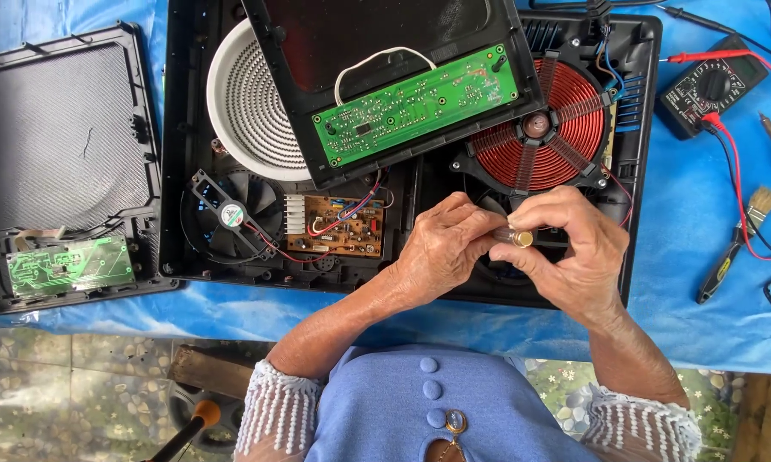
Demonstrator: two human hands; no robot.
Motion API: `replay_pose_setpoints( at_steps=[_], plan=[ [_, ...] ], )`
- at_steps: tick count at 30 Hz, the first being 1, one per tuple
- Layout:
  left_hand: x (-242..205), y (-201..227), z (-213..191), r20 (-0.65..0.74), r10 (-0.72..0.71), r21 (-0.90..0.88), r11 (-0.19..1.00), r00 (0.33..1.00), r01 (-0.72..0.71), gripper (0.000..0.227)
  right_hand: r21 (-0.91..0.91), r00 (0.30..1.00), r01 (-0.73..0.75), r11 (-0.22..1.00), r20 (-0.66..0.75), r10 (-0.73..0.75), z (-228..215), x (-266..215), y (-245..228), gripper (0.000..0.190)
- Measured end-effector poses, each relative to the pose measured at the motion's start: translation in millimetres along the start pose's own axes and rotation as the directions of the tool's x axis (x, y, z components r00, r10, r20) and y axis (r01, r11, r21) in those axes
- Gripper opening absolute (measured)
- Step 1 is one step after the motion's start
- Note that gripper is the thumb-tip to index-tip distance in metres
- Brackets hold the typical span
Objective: Unscrewing and removing a printed circuit board from an induction cooker for repair
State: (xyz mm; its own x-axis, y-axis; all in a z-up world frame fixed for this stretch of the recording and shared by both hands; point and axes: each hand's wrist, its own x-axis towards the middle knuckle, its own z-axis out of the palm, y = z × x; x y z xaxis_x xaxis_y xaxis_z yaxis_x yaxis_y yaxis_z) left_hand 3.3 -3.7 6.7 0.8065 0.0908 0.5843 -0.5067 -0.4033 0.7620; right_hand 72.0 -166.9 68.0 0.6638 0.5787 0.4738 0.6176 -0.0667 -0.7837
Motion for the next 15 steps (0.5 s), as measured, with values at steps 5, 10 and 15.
replay_pose_setpoints(
  at_steps=[5,10,15],
  plan=[
    [0,2,5,-0.066,-0.001,0.042,0.999,0.998,0.004,0.021,-0.036,0.996,0.075,0.997,-0.040,-0.076,2,-5,4,0.026],
    [-2,-7,6,-0.067,-0.028,0.019,0.999,0.997,0.030,0.026,-0.018,0.992,0.092,0.996,0.094,-0.090,-9,15,3,0.020],
    [4,-7,3,-0.059,-0.032,-0.024,0.999,0.998,0.030,0.031,0.177,0.991,0.091,0.980,0.078,-0.106,-10,21,6,0.014]
  ],
)
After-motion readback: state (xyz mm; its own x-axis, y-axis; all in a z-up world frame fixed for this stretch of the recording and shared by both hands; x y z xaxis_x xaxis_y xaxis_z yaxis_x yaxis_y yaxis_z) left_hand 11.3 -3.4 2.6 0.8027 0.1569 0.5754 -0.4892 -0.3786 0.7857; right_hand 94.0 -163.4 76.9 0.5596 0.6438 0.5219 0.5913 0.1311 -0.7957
